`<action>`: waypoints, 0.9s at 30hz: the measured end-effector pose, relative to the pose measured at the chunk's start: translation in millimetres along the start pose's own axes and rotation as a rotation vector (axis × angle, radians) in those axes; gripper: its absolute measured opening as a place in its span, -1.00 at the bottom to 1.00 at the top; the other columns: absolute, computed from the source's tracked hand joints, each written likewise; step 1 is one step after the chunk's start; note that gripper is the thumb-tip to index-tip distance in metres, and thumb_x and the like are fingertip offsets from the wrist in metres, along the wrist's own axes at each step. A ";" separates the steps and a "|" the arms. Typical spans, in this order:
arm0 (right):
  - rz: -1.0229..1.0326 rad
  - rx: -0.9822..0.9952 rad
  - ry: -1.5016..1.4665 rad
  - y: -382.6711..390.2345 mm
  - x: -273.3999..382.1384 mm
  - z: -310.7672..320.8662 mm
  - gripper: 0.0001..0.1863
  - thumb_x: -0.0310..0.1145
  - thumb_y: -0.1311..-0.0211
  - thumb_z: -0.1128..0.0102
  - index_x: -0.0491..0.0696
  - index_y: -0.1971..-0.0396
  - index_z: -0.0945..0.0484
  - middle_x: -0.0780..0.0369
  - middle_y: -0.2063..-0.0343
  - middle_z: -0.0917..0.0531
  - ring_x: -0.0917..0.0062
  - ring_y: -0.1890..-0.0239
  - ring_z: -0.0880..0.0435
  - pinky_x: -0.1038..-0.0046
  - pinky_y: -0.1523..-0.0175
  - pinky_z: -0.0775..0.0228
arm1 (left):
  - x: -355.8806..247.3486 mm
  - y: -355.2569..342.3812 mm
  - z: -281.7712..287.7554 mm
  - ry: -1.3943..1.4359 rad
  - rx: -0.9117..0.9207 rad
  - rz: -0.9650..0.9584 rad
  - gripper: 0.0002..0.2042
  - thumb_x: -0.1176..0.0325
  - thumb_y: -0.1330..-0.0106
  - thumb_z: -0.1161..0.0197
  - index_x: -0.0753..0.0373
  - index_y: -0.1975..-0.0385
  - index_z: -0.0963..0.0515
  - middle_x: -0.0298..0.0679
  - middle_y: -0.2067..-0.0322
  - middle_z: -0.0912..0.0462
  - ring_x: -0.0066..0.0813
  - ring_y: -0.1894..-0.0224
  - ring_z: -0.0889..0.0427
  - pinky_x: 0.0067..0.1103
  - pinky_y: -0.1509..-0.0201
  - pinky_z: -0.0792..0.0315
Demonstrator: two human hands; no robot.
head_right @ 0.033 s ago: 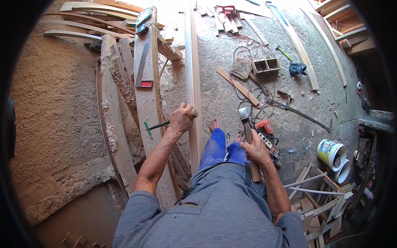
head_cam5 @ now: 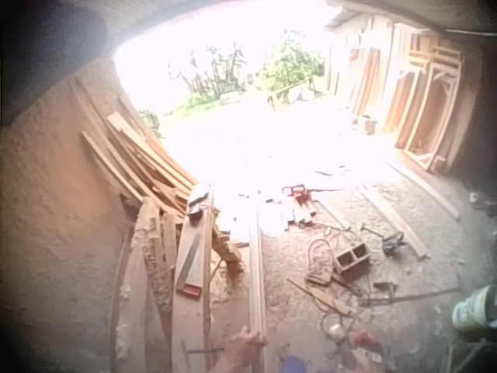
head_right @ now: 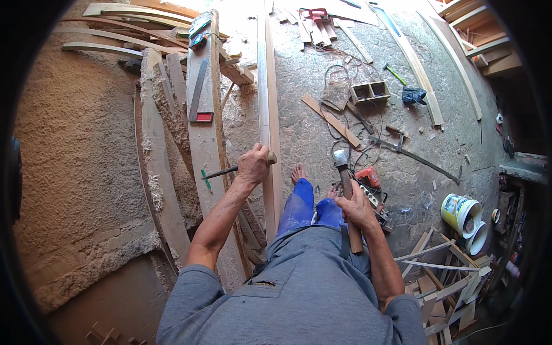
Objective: The person uses a chisel and mallet to carve a groove along a long wooden plank. They repeatedly position the chisel and strike it with the mallet to remove wood shavings.
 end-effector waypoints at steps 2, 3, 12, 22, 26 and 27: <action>0.003 -0.021 -0.054 3.5 8.4 2.6 -0.44 -0.40 -0.18 -0.30 -0.18 -0.18 -0.40 0.28 0.50 -0.56 0.62 0.62 -0.56 0.49 0.52 -0.45 | -1.8 -6.4 -8.5 -0.078 -0.044 -0.062 -0.85 0.34 -0.22 -0.34 0.19 0.27 -0.59 -0.08 0.22 -0.66 0.00 0.25 -0.77 -0.22 0.24 -0.67; -0.003 -0.027 -0.058 3.9 8.6 2.9 -0.44 -0.40 -0.18 -0.30 -0.18 -0.18 -0.40 0.29 0.50 -0.56 0.62 0.62 -0.55 0.49 0.52 -0.45 | 1.1 -9.3 -13.1 -0.057 -0.014 -0.047 -0.85 0.35 -0.20 -0.35 0.20 0.28 -0.59 -0.08 0.23 -0.67 0.00 0.25 -0.77 -0.22 0.23 -0.67; -0.005 -0.025 -0.117 6.4 -4.7 4.2 -0.54 -0.40 -0.21 -0.29 -0.16 -0.07 -0.38 0.31 0.55 -0.54 0.64 0.67 -0.54 0.51 0.61 -0.41 | 80.4 -25.8 107.0 0.457 -0.466 0.296 -0.73 0.32 -0.17 -0.47 0.26 0.17 -0.64 -0.11 0.30 -0.76 -0.23 0.33 -0.78 -0.38 0.23 -0.67; -0.046 0.029 -0.031 -4.4 -9.6 -11.4 -0.33 -0.38 -0.20 -0.33 -0.19 -0.29 -0.29 0.28 0.52 -0.56 0.64 0.65 -0.54 0.51 0.58 -0.42 | 12.0 -28.4 162.6 1.159 -0.722 0.059 -0.75 0.46 -0.19 -0.54 0.20 0.46 -0.49 -0.45 0.56 -0.53 -0.74 0.51 -0.51 -0.66 0.43 -0.45; -0.044 0.048 -0.023 -2.6 -0.3 -18.8 -0.36 -0.38 -0.19 -0.34 -0.17 -0.26 -0.33 0.28 0.51 -0.57 0.62 0.63 -0.55 0.49 0.55 -0.43 | 14.0 -38.9 156.6 1.171 -0.708 0.069 -0.76 0.47 -0.17 -0.52 0.21 0.47 -0.50 -0.44 0.57 -0.53 -0.72 0.52 -0.50 -0.63 0.43 -0.45; -0.040 0.046 -0.013 -2.8 1.1 -19.2 -0.36 -0.38 -0.18 -0.34 -0.17 -0.26 -0.34 0.27 0.51 -0.57 0.62 0.63 -0.55 0.48 0.55 -0.43 | 14.7 -41.0 156.3 1.172 -0.698 0.073 -0.77 0.47 -0.18 -0.51 0.21 0.47 -0.50 -0.43 0.57 -0.53 -0.72 0.52 -0.50 -0.63 0.43 -0.45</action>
Point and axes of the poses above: each hand's wrist, its own y-axis away from the middle knuckle, its own z-axis out of the back of the hand, x = y × z, the point moved 10 cm from there along -y, towards the middle knuckle
